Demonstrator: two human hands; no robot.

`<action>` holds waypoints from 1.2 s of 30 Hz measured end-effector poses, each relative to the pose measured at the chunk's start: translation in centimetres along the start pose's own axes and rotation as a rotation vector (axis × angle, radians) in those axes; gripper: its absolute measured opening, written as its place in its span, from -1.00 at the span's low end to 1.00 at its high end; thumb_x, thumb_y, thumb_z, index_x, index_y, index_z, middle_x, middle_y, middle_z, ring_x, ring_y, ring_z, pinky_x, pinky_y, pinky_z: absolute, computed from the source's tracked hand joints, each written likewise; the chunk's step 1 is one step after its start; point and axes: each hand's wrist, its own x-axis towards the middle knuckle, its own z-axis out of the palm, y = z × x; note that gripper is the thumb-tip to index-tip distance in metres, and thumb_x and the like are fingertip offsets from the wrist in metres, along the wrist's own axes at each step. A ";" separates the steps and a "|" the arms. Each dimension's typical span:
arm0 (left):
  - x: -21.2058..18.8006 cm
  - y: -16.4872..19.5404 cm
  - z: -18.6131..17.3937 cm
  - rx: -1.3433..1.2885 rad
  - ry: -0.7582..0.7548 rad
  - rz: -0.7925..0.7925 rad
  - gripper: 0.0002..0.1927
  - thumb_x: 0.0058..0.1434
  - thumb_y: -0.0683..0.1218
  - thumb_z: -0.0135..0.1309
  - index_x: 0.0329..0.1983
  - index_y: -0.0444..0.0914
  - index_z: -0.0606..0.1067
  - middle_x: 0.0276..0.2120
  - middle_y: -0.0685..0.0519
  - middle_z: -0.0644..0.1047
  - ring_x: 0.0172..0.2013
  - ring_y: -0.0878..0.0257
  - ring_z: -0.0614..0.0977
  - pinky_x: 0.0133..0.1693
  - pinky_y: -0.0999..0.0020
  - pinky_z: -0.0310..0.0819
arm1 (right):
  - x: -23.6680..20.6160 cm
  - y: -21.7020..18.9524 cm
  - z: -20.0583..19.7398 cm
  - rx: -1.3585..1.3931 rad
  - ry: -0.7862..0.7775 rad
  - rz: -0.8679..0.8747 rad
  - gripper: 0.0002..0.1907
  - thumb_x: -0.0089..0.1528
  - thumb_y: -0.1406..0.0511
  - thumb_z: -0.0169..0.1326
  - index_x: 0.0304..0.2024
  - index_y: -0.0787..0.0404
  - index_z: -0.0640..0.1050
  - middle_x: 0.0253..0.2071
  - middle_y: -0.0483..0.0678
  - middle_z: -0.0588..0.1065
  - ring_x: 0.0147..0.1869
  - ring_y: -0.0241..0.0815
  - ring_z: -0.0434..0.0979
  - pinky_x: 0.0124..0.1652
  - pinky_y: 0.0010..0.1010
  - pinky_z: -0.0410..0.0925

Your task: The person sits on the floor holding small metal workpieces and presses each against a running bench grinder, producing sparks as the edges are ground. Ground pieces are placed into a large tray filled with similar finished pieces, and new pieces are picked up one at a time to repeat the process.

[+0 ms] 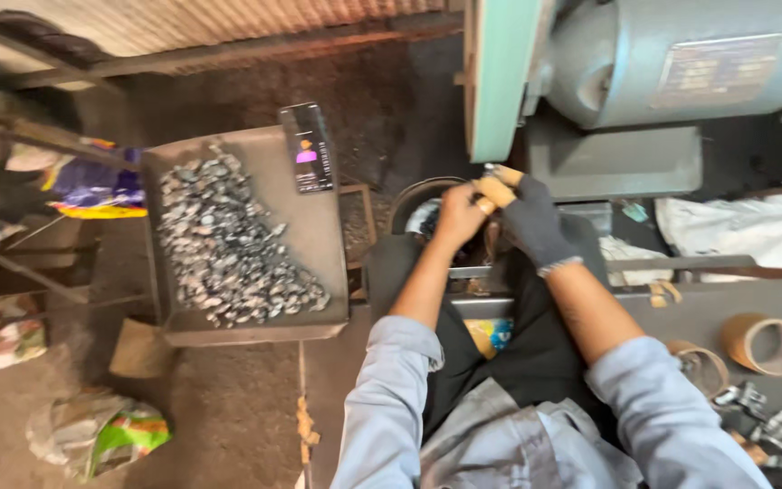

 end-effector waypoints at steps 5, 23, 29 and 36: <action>1.7 -1.8 0.2 -0.103 -0.086 -0.340 -0.73 0.23 -0.05 0.28 -0.35 -0.39 0.60 -0.44 -0.13 0.62 -0.40 0.16 0.63 -0.31 0.19 0.51 | 2.1 -0.3 1.5 -0.156 0.133 0.261 -0.65 0.29 0.10 0.15 -0.21 0.28 0.64 -0.47 -0.07 0.50 -0.50 -0.18 0.35 -0.48 -0.33 0.22; -4.5 2.3 0.3 -0.965 0.088 -0.436 -0.60 0.33 -0.10 0.17 0.21 -0.29 0.50 -0.13 0.05 0.60 -0.22 0.29 0.61 -0.20 0.41 0.51 | -0.2 3.0 1.2 0.042 0.001 0.140 -0.65 0.38 0.16 0.02 0.11 0.17 0.61 -0.30 -0.13 0.53 -0.29 -0.27 0.42 -0.35 -0.40 0.28; 0.6 1.1 -0.8 -0.519 0.338 -0.240 -0.62 0.36 -0.09 0.21 0.17 -0.37 0.53 -0.02 0.02 0.61 -0.08 0.35 0.60 -0.03 0.47 0.48 | 2.4 3.2 1.9 -0.139 -0.294 -0.534 -0.67 0.27 0.38 0.11 0.10 0.27 0.47 0.02 -0.06 0.47 0.10 -0.17 0.49 0.08 -0.37 0.37; 3.2 0.0 -1.2 -0.694 0.433 -0.356 -0.61 0.40 -0.08 0.21 0.20 -0.41 0.55 -0.26 -0.05 0.53 -0.34 0.25 0.51 -0.29 0.33 0.43 | 2.5 -1.6 4.3 0.505 -0.532 -0.118 -0.49 0.24 0.28 0.16 0.23 0.14 0.39 0.14 -0.10 0.41 0.25 -0.25 0.40 0.21 -0.44 0.33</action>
